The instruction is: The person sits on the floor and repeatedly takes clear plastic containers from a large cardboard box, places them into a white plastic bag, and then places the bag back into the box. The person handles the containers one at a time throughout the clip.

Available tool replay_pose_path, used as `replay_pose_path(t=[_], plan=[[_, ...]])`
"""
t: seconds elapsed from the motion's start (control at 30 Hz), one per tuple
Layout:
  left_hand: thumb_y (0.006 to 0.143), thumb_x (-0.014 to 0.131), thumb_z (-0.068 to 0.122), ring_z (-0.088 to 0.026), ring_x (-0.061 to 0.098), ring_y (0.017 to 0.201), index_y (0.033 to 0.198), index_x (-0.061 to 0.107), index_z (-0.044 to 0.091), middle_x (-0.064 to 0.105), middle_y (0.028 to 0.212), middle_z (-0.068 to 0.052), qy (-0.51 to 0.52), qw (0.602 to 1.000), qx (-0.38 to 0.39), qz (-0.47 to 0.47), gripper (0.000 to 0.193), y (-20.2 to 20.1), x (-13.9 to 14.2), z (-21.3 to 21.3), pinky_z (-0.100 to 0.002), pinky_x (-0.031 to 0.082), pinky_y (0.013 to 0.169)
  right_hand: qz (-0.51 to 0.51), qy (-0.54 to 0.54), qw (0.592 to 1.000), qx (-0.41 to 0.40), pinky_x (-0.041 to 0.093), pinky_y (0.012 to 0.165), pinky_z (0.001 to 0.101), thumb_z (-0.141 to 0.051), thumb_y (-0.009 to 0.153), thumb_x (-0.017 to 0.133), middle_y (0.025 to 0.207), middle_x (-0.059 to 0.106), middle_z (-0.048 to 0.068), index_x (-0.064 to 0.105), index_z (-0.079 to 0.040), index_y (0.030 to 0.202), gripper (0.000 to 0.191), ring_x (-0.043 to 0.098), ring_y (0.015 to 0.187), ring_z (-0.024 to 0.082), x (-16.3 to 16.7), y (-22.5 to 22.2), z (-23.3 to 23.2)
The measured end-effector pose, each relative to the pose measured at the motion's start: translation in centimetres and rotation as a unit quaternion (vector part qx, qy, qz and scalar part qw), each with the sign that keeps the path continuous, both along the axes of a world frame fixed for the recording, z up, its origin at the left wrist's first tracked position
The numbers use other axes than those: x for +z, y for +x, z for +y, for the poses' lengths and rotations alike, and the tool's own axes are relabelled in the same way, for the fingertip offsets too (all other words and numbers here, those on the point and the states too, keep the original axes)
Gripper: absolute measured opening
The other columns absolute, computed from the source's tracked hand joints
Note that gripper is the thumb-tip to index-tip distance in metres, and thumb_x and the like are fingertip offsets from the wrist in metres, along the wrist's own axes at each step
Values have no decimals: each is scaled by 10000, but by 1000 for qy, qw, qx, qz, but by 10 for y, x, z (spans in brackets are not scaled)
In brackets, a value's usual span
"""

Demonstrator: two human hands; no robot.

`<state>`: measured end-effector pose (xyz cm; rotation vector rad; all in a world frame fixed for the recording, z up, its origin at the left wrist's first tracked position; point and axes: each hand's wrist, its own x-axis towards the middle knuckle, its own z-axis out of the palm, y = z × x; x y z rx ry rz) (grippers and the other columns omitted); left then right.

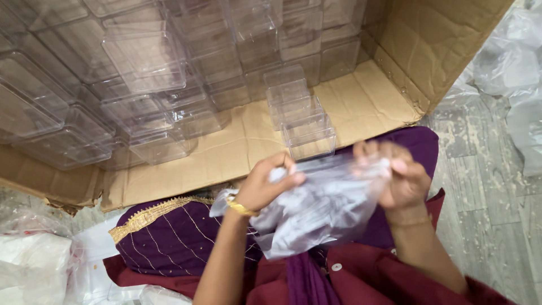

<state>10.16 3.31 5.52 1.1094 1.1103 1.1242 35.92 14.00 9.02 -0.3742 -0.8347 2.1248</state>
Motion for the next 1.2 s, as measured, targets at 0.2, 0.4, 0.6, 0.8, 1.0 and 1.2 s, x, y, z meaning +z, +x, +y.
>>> replay_pose_path(t=[0.2, 0.4, 0.6, 0.8, 1.0, 1.2], plan=[[945, 671, 164, -245, 589, 554, 1158, 638, 44, 619, 664, -142, -27, 890, 353, 287, 247, 32, -25, 47, -369, 451, 572, -557, 421, 699, -155, 517, 644, 278, -8, 943, 679, 918, 642, 38, 790, -10, 1128, 216, 593, 744, 129, -11, -50, 39], [962, 600, 120, -223, 658, 573, 1092, 680, 66, 695, 712, -118, 11, 958, 259, 120, 161, 35, -56, 18, -349, 509, 559, -442, 300, 832, -146, 504, 731, 230, 7, 983, 652, 1035, 584, 60, 702, -31, 1092, 125, 606, 843, 85, -60, -19, 22], [921, 617, 107, -207, 676, 534, 1101, 692, 71, 747, 896, -121, -43, 935, 251, 246, 198, 33, -94, 24, -331, 526, 592, -538, 279, 793, -71, 513, 737, 211, -19, 862, 724, 970, 668, 73, 731, 2, 1061, 200, 653, 849, 84, -92, -28, 30], [987, 649, 181, -247, 676, 640, 1036, 741, 89, 736, 804, -128, -70, 941, 233, 233, 139, 41, -79, 29, -348, 538, 641, -256, -286, 922, 58, 600, 777, 325, -374, 927, 467, 1007, 747, 112, 730, -35, 1031, 442, 732, 878, 191, -84, -13, 9], [991, 659, 182, -131, 691, 771, 1035, 733, 60, 765, 927, -53, 41, 977, 162, 132, 148, 66, -51, 53, -271, 546, 732, -262, 194, 935, 140, 543, 895, 369, -396, 1097, 483, 1150, 729, 202, 685, 91, 1262, 553, 657, 982, 244, -81, 25, -21], [905, 675, 126, -94, 595, 1005, 1245, 643, 26, 680, 1054, -6, 7, 990, 136, -44, 356, 45, -45, 42, -243, 472, 922, -204, 56, 836, -507, 511, 1137, 450, -475, 1061, 488, 1470, 623, 121, 517, -9, 1491, 635, 604, 1391, 279, -79, 175, 79]])
